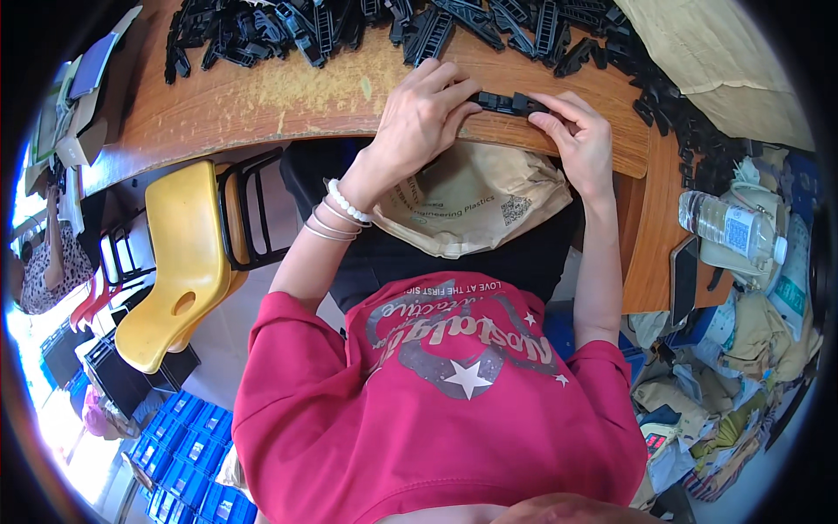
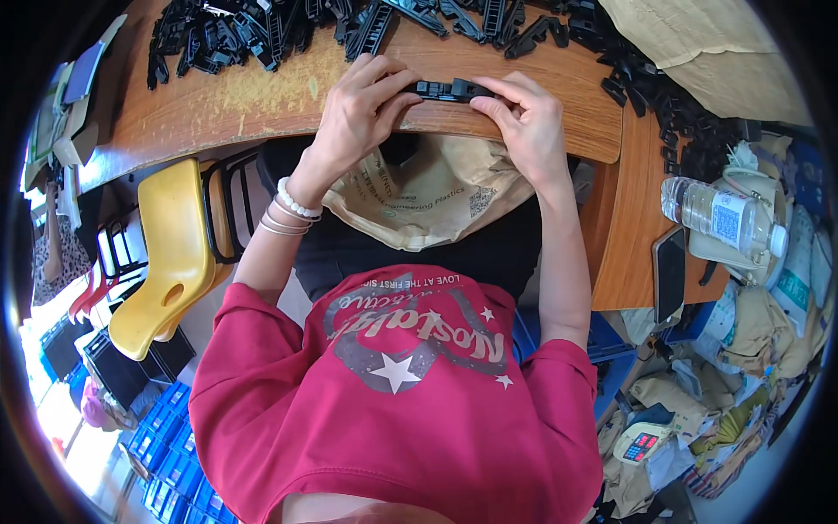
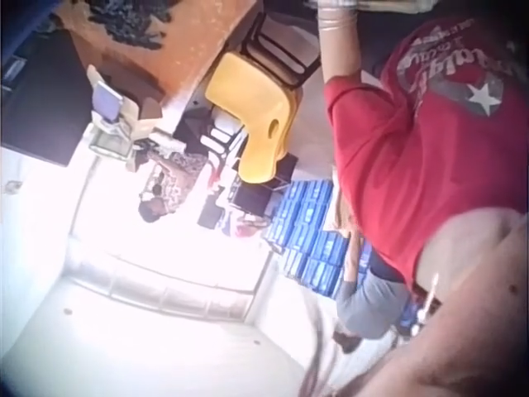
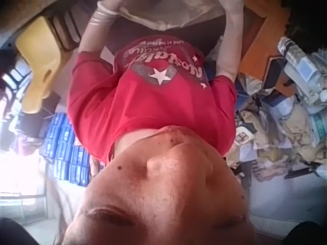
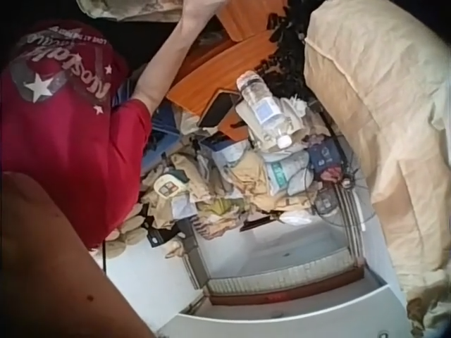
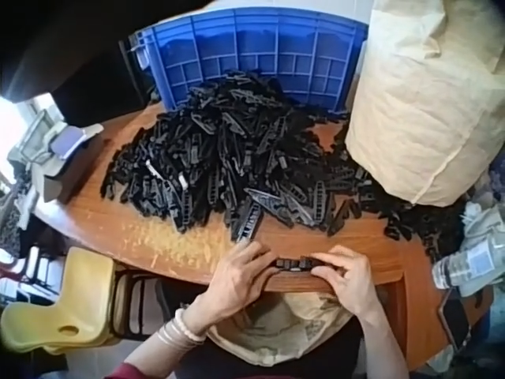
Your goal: The recorder is assembling small black plastic components by snapping them together manually at a desk.
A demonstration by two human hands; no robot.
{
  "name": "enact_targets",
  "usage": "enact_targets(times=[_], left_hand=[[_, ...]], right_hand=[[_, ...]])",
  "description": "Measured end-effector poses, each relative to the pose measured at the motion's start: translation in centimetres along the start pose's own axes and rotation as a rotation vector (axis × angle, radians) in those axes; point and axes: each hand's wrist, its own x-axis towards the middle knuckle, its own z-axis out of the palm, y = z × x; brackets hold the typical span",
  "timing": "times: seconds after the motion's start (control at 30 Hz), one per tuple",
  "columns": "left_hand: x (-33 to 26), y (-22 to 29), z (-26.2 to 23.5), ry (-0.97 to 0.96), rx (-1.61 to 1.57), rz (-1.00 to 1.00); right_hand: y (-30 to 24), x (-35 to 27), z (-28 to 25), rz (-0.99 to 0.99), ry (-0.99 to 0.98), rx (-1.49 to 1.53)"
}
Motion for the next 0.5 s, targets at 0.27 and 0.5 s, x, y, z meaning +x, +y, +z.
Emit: enact_targets(times=[0.27, 0.5], left_hand=[[0.4, -0.1, 0.2, -0.047, -0.192, -0.013], [5.0, -0.8, -0.3, 0.089, 0.329, 0.204]], right_hand=[[-0.1, 0.5, 1.4, -0.205, -0.011, -0.031], [3.1, 2.5, -3.2, -0.335, 0.436, -0.386]])
